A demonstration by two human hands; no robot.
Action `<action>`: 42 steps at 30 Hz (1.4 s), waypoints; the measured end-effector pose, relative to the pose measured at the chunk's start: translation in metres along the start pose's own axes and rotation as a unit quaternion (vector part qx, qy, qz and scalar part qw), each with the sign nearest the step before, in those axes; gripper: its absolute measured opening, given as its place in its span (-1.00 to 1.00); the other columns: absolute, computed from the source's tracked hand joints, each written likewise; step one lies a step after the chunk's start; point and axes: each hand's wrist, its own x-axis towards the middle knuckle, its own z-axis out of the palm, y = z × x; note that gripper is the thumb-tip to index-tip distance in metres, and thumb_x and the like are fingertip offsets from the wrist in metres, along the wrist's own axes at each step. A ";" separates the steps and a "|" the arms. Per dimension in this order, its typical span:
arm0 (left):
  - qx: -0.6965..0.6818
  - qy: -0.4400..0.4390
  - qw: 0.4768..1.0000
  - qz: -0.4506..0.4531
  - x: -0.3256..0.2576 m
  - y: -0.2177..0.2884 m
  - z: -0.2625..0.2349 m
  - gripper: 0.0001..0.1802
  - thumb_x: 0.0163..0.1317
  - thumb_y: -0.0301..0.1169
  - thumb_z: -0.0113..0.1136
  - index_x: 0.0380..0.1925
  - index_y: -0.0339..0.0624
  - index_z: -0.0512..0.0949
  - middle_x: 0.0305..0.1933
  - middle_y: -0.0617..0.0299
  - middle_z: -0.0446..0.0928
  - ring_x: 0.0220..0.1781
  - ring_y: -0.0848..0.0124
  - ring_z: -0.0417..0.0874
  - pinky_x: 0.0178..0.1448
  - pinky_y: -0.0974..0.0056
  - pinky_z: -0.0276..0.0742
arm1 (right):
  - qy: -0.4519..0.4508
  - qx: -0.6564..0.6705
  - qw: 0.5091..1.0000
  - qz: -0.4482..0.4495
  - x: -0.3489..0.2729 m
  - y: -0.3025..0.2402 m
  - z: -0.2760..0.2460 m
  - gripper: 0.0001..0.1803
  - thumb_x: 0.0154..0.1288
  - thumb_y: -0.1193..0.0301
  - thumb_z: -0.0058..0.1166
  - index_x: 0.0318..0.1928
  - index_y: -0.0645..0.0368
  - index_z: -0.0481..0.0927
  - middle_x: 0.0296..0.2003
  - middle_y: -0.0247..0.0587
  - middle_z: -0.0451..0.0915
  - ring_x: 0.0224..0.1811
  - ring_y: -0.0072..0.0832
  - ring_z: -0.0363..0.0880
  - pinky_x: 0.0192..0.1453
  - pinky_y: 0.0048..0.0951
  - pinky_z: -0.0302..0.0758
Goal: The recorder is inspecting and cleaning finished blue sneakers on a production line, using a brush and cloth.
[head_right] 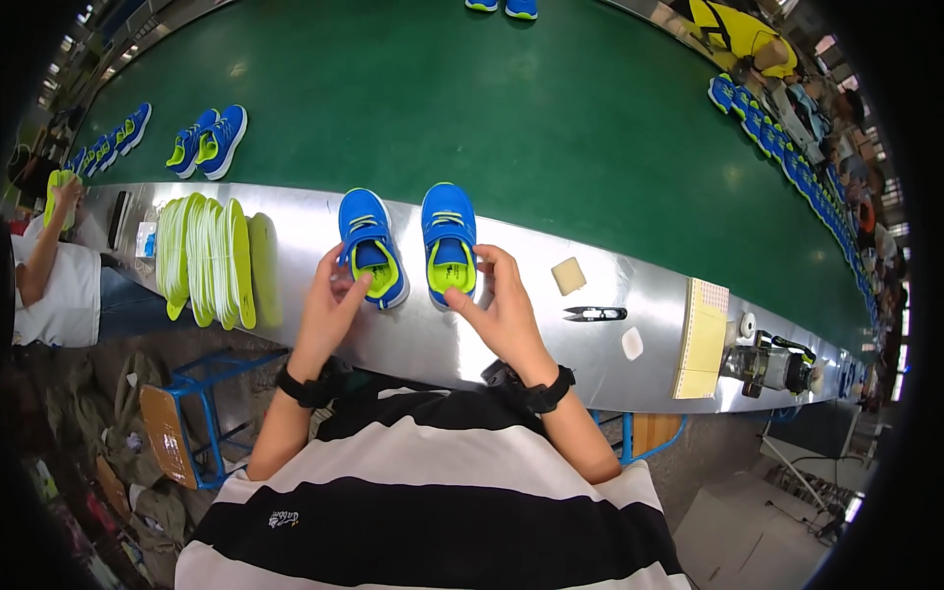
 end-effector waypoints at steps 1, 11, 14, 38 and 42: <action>-0.043 -0.006 0.999 -0.017 -0.002 0.005 0.006 -0.36 0.16 -0.34 0.31 0.23 -0.26 0.33 0.04 0.03 0.48 -0.08 0.36 0.56 -0.08 0.28 0.55 | 0.004 -0.003 1.000 0.000 0.003 0.003 0.000 -0.21 0.12 0.18 0.36 0.24 0.28 0.26 0.09 -0.03 0.38 0.02 -0.31 0.46 0.11 -0.34 0.44; -0.092 -0.046 0.984 0.142 -0.027 0.039 0.019 -0.47 0.13 -0.67 0.20 0.15 -0.25 0.37 0.28 -0.03 0.31 0.15 0.25 0.53 0.07 0.28 0.61 | 0.081 -0.037 0.992 -0.095 -0.018 -0.004 0.007 -0.26 0.07 0.60 0.20 0.29 0.13 0.25 0.15 -0.06 0.36 0.05 -0.34 0.45 -0.01 -0.44 0.49; -0.107 -0.015 0.972 0.209 -0.033 0.030 0.024 -0.49 0.13 -0.69 0.19 0.12 -0.25 0.38 0.33 -0.11 0.27 0.24 0.18 0.49 0.12 0.22 0.59 | 0.152 -0.056 0.964 -0.211 -0.026 -0.009 0.009 -0.33 0.03 0.68 0.20 0.18 0.13 0.29 0.20 0.08 0.32 0.13 -0.13 0.45 0.04 -0.31 0.51; -0.068 -0.141 0.988 -0.003 -0.039 0.042 0.015 -0.62 0.44 -0.38 0.02 0.16 -0.37 0.38 -0.08 0.09 0.59 -0.16 0.49 0.60 -0.13 0.43 0.53 | 0.076 -0.266 0.947 -0.165 -0.039 -0.028 -0.034 -0.49 0.05 0.39 0.17 0.08 0.10 0.44 -0.03 -0.15 0.43 -0.03 -0.24 0.42 0.05 -0.28 0.34; -0.087 -0.165 0.982 -0.005 -0.036 0.038 0.022 -0.66 0.44 -0.38 0.00 0.10 -0.38 0.43 -0.12 0.18 0.58 -0.15 0.52 0.58 -0.07 0.43 0.51 | -0.059 -0.299 0.898 -0.317 -0.017 -0.041 -0.051 -0.57 0.06 0.45 0.15 0.02 0.04 0.47 -0.02 -0.27 0.43 0.06 -0.33 0.39 0.08 -0.33 0.31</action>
